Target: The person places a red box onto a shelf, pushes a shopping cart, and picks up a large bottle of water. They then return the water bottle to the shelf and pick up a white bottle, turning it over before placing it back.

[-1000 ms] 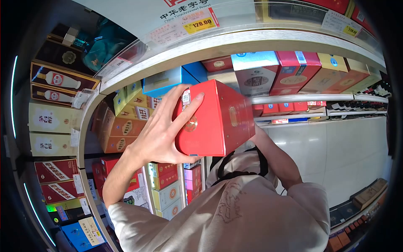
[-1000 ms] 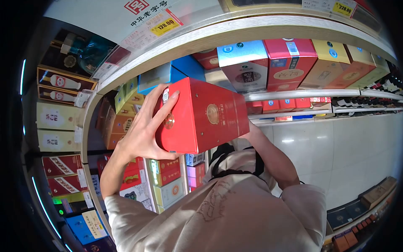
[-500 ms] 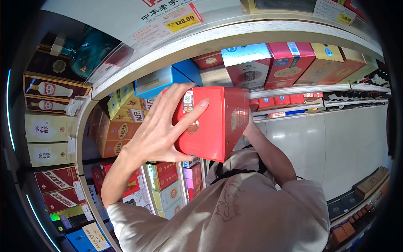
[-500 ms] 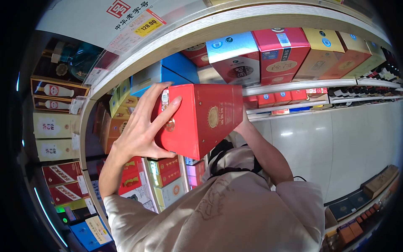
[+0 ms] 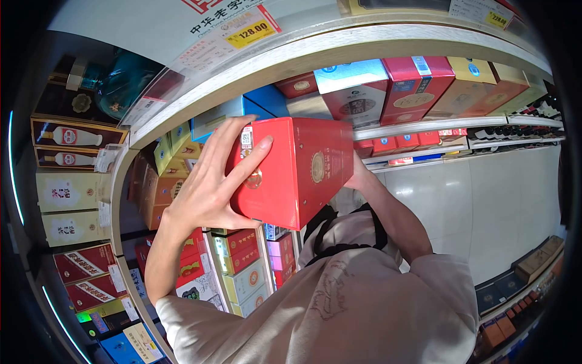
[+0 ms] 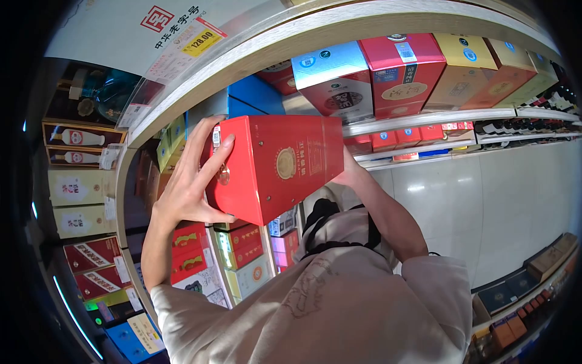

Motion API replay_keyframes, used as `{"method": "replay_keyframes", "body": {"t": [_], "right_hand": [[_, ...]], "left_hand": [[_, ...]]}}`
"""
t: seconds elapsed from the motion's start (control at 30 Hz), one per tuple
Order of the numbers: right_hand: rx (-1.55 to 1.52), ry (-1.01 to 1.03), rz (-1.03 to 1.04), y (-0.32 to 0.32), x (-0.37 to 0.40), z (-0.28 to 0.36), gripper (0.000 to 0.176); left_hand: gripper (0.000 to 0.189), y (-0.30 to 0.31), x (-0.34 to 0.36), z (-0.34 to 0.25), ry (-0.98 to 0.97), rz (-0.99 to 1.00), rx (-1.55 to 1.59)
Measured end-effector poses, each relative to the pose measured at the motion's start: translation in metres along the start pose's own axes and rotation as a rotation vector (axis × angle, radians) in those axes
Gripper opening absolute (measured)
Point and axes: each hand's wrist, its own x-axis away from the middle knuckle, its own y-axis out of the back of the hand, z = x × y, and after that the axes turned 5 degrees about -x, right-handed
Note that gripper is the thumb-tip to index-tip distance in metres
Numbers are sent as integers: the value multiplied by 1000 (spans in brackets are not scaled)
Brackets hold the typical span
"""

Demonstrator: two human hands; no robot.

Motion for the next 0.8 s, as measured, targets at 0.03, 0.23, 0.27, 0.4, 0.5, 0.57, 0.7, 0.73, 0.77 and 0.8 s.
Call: {"method": "replay_keyframes", "body": {"t": [0.03,0.23,0.27,0.4,0.5,0.57,0.7,0.73,0.77,0.8], "right_hand": [[-5,3,-11,2,-3,1,63],[-36,19,1,-3,-5,-5,64],[-34,17,3,-3,-7,-6,64],[-25,-24,36,3,-11,-2,64],[3,-30,42,4,-13,1,64],[17,-35,39,6,-12,2,64],[60,-66,40,8,-17,7,64],[69,-78,43,8,-20,6,65],[78,-91,43,9,-22,5,65],[88,-102,40,11,-23,5,65]], "left_hand": [[124,1,1,2,5,-19,16],[121,13,0,-7,-33,-10,-33],[121,14,0,-9,-43,2,-48],[119,7,6,-9,-64,-29,-42],[111,4,14,-9,-139,-59,-35],[104,6,19,-14,-246,59,-141],[95,7,20,-30,-294,122,-159],[89,6,21,-33,-272,113,-134],[89,4,22,-34,-265,114,-134],[85,2,22,-34,-295,87,-140]]}}
